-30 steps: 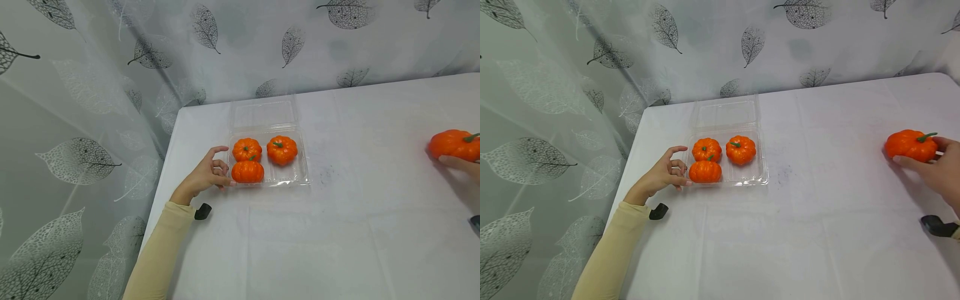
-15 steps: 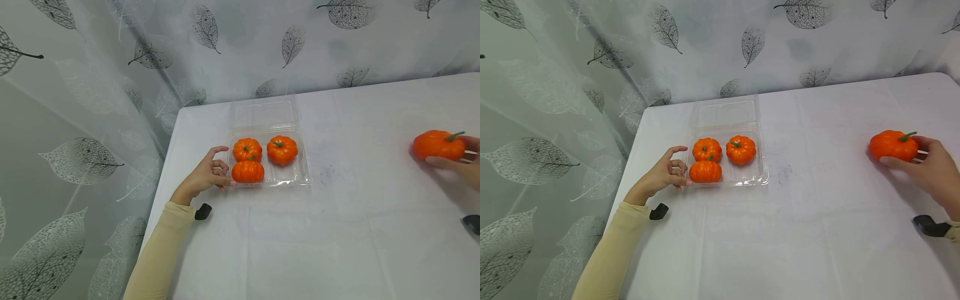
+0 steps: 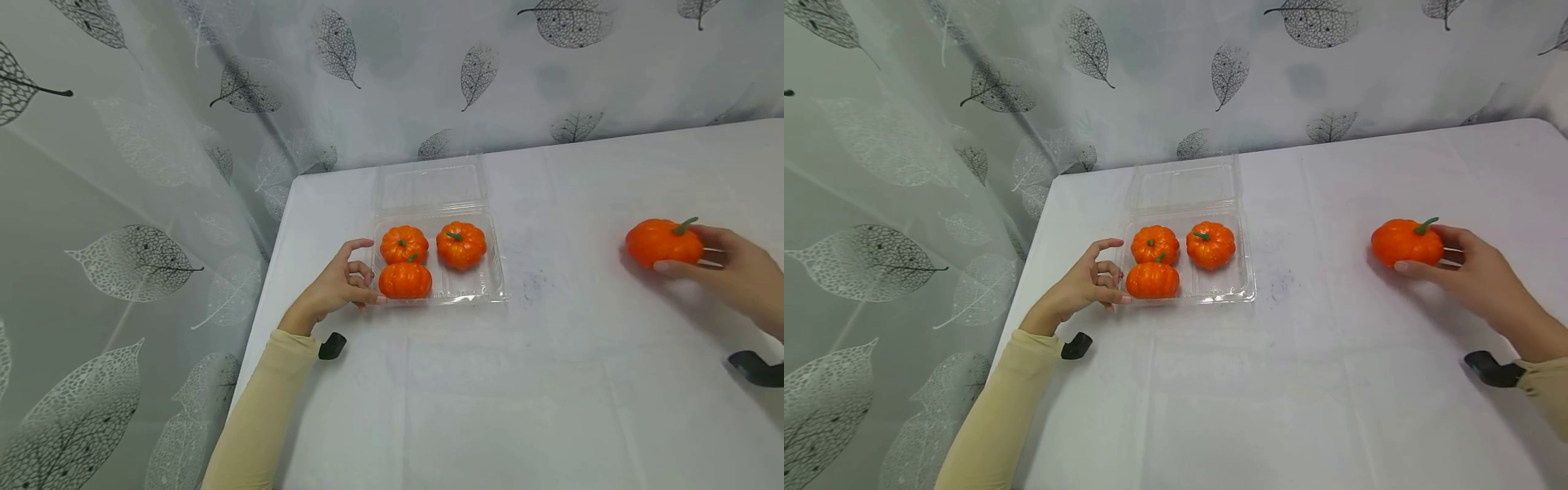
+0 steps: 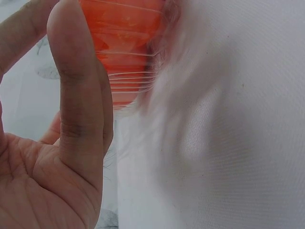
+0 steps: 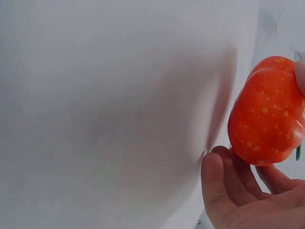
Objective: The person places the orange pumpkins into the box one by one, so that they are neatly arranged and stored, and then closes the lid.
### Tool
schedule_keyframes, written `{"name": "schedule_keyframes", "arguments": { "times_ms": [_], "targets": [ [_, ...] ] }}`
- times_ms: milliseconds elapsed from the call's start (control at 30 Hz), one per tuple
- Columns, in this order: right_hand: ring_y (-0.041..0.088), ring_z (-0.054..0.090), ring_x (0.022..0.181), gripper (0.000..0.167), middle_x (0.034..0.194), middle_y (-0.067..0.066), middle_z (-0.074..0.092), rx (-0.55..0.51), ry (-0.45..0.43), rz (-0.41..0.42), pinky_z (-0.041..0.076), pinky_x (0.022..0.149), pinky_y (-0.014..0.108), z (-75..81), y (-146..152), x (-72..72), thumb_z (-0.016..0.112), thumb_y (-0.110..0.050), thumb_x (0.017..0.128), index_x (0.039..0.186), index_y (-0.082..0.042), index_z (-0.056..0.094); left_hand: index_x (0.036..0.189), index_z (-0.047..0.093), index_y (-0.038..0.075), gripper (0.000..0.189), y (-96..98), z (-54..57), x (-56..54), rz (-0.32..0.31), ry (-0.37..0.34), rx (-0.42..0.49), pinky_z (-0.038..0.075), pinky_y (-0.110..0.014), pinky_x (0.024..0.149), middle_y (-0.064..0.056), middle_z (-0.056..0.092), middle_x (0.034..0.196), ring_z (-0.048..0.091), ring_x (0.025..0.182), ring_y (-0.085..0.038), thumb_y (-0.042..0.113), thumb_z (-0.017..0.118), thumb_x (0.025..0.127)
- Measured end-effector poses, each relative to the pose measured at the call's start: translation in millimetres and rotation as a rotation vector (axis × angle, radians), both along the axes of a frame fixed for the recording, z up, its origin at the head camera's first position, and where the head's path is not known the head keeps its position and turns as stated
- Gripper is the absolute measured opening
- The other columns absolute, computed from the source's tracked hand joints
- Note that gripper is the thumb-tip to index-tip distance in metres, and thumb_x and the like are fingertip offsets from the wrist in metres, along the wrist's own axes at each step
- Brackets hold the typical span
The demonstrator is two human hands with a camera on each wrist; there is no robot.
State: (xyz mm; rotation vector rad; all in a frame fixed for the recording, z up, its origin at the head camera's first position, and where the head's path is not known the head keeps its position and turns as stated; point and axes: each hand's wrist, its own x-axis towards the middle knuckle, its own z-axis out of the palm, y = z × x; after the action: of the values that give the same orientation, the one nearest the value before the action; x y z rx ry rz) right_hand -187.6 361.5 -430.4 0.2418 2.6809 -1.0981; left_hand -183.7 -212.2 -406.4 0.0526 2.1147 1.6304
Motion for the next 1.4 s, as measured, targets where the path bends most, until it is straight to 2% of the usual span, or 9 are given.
{"name": "schedule_keyframes", "arguments": {
  "times_ms": [233, 300, 433, 467, 533, 667, 767, 1033, 1400],
  "targets": [
    [0.059, 0.036, 0.124, 0.1, 0.153, 0.039, 0.024, -0.019, 0.021, 0.132, 0.035, 0.094, 0.077, 6.8, -20.7, -2.1, 0.067, -0.049, 0.096, 0.159, 0.004, 0.011, 0.155, 0.024, 0.02, 0.102, 1.0, -0.7, -0.7, -0.002, 0.003, 0.002, 0.061, -0.038, 0.061, -0.013, 0.05, 0.097, 0.057, 0.064, -0.022, -0.005, 0.085, 0.077],
    [0.049, 0.043, 0.124, 0.098, 0.152, 0.036, 0.03, -0.037, 0.014, 0.156, 0.05, 0.093, 0.06, 9.4, -27.8, -2.6, 0.068, -0.049, 0.095, 0.16, 0.0, 0.015, 0.155, 0.024, 0.02, 0.101, 1.1, -1.1, -0.7, -0.001, 0.002, 0.003, 0.061, -0.038, 0.061, -0.013, 0.05, 0.097, 0.057, 0.064, -0.022, -0.005, 0.084, 0.077],
    [0.044, 0.047, 0.124, 0.091, 0.148, 0.034, 0.037, -0.068, -0.003, 0.212, 0.057, 0.084, 0.032, 16.6, -44.4, -2.1, 0.067, -0.047, 0.096, 0.159, -0.001, 0.021, 0.154, 0.025, 0.021, 0.1, 1.7, -1.2, -0.2, 0.001, 0.002, 0.003, 0.061, -0.039, 0.062, -0.012, 0.05, 0.097, 0.058, 0.065, -0.023, -0.004, 0.084, 0.077],
    [0.033, 0.051, 0.122, 0.088, 0.147, 0.032, 0.039, -0.079, -0.005, 0.225, 0.054, 0.079, 0.021, 18.6, -47.9, -1.6, 0.067, -0.047, 0.096, 0.158, -0.002, 0.024, 0.154, 0.025, 0.021, 0.1, 1.6, -1.4, -0.1, 0.001, 0.003, 0.004, 0.061, -0.039, 0.062, -0.012, 0.05, 0.097, 0.058, 0.065, -0.023, -0.004, 0.084, 0.077],
    [0.017, 0.055, 0.121, 0.084, 0.147, 0.031, 0.04, -0.11, -0.01, 0.251, 0.053, 0.081, 0.018, 23.0, -55.8, 0.2, 0.067, -0.044, 0.097, 0.157, -0.002, 0.027, 0.154, 0.025, 0.021, 0.1, 1.4, -2.0, -0.2, 0.0, 0.003, 0.005, 0.061, -0.039, 0.062, -0.012, 0.05, 0.097, 0.059, 0.066, -0.023, -0.003, 0.085, 0.077],
    [-0.018, 0.05, 0.099, 0.072, 0.135, 0.001, 0.057, -0.178, -0.001, 0.293, 0.046, 0.074, 0.006, 27.9, -66.1, 2.3, 0.07, -0.036, 0.097, 0.153, -0.007, 0.037, 0.154, 0.025, 0.021, 0.1, 1.4, -2.8, -0.7, -0.003, 0.003, 0.009, 0.061, -0.039, 0.062, -0.012, 0.05, 0.097, 0.059, 0.066, -0.024, -0.003, 0.085, 0.077],
    [-0.013, 0.056, 0.101, 0.065, 0.124, -0.016, 0.057, -0.207, -0.009, 0.345, 0.049, 0.078, 0.011, 30.5, -73.3, 3.3, 0.069, -0.032, 0.098, 0.152, -0.009, 0.041, 0.154, 0.026, 0.022, 0.1, 1.5, -2.2, -1.0, -0.002, 0.002, 0.011, 0.061, -0.039, 0.062, -0.012, 0.05, 0.097, 0.059, 0.065, -0.024, -0.003, 0.085, 0.077],
    [0.0, 0.061, 0.11, 0.055, 0.142, 0.001, 0.052, -0.285, -0.046, 0.468, 0.05, 0.088, 0.027, 39.3, -101.1, 8.6, 0.064, -0.029, 0.101, 0.151, -0.014, 0.045, 0.154, 0.026, 0.021, 0.101, 2.4, -0.3, -1.1, 0.0, 0.003, 0.001, 0.061, -0.04, 0.062, -0.013, 0.05, 0.097, 0.061, 0.068, -0.025, -0.001, 0.087, 0.076],
    [0.036, 0.065, 0.097, 0.047, 0.129, 0.011, 0.061, -0.447, -0.063, 0.524, 0.053, 0.086, 0.033, 49.0, -142.3, 10.8, 0.056, -0.026, 0.105, 0.146, -0.004, 0.049, 0.154, 0.025, 0.021, 0.1, 2.7, -0.9, 0.5, 0.006, 0.002, 0.015, 0.061, -0.038, 0.061, -0.012, 0.05, 0.097, 0.06, 0.066, -0.024, -0.003, 0.085, 0.077]
  ]
}}
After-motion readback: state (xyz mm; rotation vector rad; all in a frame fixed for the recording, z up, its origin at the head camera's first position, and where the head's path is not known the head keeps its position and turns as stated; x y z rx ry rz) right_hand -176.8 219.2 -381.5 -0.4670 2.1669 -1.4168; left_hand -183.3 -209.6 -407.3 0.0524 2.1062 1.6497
